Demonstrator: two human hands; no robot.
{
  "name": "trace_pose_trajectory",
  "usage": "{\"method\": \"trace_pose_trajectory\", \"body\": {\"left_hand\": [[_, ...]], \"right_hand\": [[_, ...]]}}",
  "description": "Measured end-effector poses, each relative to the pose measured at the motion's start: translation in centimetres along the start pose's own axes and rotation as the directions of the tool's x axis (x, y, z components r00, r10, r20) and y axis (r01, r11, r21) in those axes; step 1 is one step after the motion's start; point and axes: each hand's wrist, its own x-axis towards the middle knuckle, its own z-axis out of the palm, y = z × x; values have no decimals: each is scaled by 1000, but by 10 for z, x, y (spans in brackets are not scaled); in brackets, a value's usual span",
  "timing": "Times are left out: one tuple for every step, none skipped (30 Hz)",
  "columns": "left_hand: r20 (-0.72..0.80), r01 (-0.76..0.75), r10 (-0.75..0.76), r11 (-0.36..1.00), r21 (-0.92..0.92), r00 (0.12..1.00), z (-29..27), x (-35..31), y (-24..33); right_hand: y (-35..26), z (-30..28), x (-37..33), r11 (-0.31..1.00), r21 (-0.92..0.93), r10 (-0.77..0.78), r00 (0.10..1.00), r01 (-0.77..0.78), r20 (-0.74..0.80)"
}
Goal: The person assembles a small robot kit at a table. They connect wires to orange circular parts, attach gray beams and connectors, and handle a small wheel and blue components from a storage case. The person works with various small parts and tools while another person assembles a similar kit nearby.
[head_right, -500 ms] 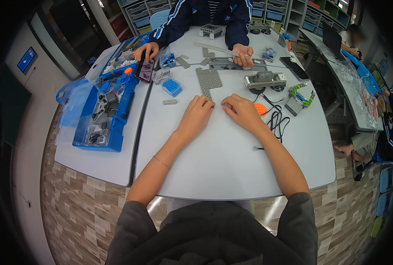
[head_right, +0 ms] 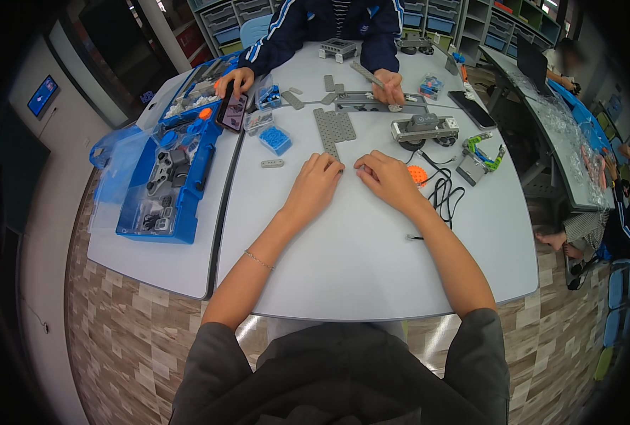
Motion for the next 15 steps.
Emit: {"method": "trace_pose_trajectory", "body": {"left_hand": [[11, 8, -8, 1000, -1, 1000, 0, 0, 0], [0, 1, -1, 1000, -2, 1000, 0, 0, 0], [1, 4, -4, 1000, -6, 1000, 0, 0, 0], [3, 6, -6, 1000, -10, 1000, 0, 0, 1], [3, 6, -6, 1000, -9, 1000, -1, 0, 1], [3, 5, -5, 1000, -8, 1000, -1, 0, 1], [12, 12, -12, 1000, -8, 1000, -1, 0, 1], [2, 4, -4, 1000, -9, 1000, -1, 0, 1], [0, 3, -3, 1000, -10, 1000, -1, 0, 1], [14, 14, -14, 1000, -14, 1000, -2, 1, 1], [14, 27, -27, 1000, -10, 1000, -2, 0, 2], [29, 49, -49, 999, -10, 998, -3, 0, 3], [45, 66, -65, 998, -15, 997, -3, 0, 4], [40, 64, -64, 998, -14, 997, -4, 0, 4], [35, 57, -57, 998, -18, 998, -5, 0, 4]], "right_hand": [[0, 0, 0, 1000, -1, 17, 1000, -17, 7], [0, 0, 0, 1000, 0, 0, 1000, 0, 0], [0, 0, 0, 1000, -1, -1, 1000, 1, 0], [0, -1, 0, 1000, -8, 15, 1000, -15, 9], [-1, -1, 0, 1000, 1, -4, 1000, 4, -3], [-1, -1, 0, 1000, 3, -5, 1000, 5, -6], [-1, -1, 0, 1000, 4, 11, 1000, -11, -1], [-1, -1, 0, 1000, 6, -3, 1000, 3, -7], [-1, -1, 0, 1000, 5, 1, 1000, -1, -4], [-1, -1, 0, 1000, 5, 19, 1000, -19, 5], [-1, -1, 0, 1000, 7, 5, 1000, -5, -1], [-1, 0, 0, 1000, 8, 6, 1000, -6, -4], [0, 0, -1, 999, 3, 34, 999, -34, 0], [1, 0, -1, 1000, 4, -8, 1000, 9, -13], [2, 1, -1, 1000, -2, -24, 1000, 24, -18]]}}
